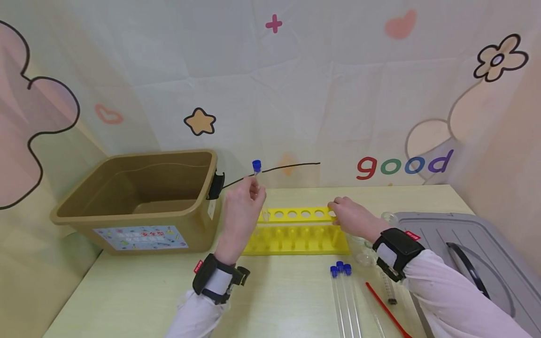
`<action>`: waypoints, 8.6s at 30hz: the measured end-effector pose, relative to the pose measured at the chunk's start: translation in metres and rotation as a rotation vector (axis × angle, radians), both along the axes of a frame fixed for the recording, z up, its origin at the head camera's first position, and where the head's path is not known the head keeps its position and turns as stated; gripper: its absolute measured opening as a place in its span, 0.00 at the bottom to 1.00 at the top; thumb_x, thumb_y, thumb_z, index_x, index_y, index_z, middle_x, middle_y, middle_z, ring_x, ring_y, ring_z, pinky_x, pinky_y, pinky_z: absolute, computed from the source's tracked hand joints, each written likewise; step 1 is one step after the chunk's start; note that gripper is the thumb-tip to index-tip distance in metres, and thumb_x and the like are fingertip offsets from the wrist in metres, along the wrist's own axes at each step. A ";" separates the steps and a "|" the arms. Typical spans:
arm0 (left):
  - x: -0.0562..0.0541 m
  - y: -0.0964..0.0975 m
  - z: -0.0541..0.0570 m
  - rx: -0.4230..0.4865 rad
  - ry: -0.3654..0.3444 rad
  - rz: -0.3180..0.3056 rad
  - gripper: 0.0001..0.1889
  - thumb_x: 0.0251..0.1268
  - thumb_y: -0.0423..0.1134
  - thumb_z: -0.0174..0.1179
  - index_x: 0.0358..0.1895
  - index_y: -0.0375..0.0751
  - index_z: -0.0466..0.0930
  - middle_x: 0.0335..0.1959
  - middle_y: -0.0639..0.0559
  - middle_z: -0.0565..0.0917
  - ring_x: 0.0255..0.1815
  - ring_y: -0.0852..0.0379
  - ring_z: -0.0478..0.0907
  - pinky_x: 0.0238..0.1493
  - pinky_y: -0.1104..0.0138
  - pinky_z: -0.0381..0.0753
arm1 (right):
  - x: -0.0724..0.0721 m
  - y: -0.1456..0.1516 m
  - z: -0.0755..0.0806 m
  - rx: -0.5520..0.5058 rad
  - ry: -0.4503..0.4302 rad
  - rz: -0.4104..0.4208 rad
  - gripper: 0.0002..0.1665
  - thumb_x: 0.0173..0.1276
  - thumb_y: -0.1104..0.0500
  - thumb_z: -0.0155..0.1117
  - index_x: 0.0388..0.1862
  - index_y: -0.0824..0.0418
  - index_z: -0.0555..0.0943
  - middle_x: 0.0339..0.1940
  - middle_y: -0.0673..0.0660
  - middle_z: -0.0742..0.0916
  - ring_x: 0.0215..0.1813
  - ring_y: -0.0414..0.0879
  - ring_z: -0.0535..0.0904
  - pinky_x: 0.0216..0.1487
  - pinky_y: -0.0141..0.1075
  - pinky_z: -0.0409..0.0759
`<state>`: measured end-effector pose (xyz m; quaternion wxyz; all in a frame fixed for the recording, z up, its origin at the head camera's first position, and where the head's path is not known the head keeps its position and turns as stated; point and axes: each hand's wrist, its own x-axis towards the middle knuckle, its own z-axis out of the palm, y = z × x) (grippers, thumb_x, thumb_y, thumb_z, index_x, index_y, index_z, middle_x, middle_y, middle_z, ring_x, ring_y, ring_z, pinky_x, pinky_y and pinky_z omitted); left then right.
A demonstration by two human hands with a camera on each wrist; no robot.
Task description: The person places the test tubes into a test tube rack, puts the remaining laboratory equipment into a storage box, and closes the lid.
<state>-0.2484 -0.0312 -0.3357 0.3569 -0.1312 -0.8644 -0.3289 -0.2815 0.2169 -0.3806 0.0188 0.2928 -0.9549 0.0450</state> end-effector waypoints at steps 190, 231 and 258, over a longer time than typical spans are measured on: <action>0.067 0.127 -0.097 -0.690 -0.855 0.012 0.09 0.54 0.47 0.60 0.24 0.47 0.78 0.18 0.54 0.70 0.19 0.59 0.71 0.20 0.65 0.69 | 0.001 0.001 0.000 -0.017 -0.005 -0.033 0.23 0.49 0.70 0.69 0.46 0.71 0.76 0.38 0.63 0.78 0.41 0.56 0.73 0.44 0.45 0.74; 0.062 0.094 -0.103 -0.561 -0.786 0.042 0.14 0.50 0.43 0.63 0.14 0.44 0.71 0.13 0.54 0.66 0.14 0.61 0.63 0.13 0.68 0.65 | 0.000 0.002 -0.003 -0.001 0.013 -0.016 0.24 0.48 0.69 0.70 0.46 0.72 0.76 0.37 0.63 0.78 0.40 0.56 0.73 0.43 0.44 0.74; 0.058 0.061 -0.068 -0.414 -0.729 0.062 0.21 0.51 0.38 0.59 0.07 0.45 0.60 0.09 0.57 0.53 0.08 0.61 0.55 0.09 0.71 0.55 | 0.001 0.002 -0.003 -0.012 0.026 -0.027 0.24 0.47 0.71 0.70 0.45 0.72 0.77 0.37 0.64 0.78 0.41 0.57 0.73 0.43 0.45 0.74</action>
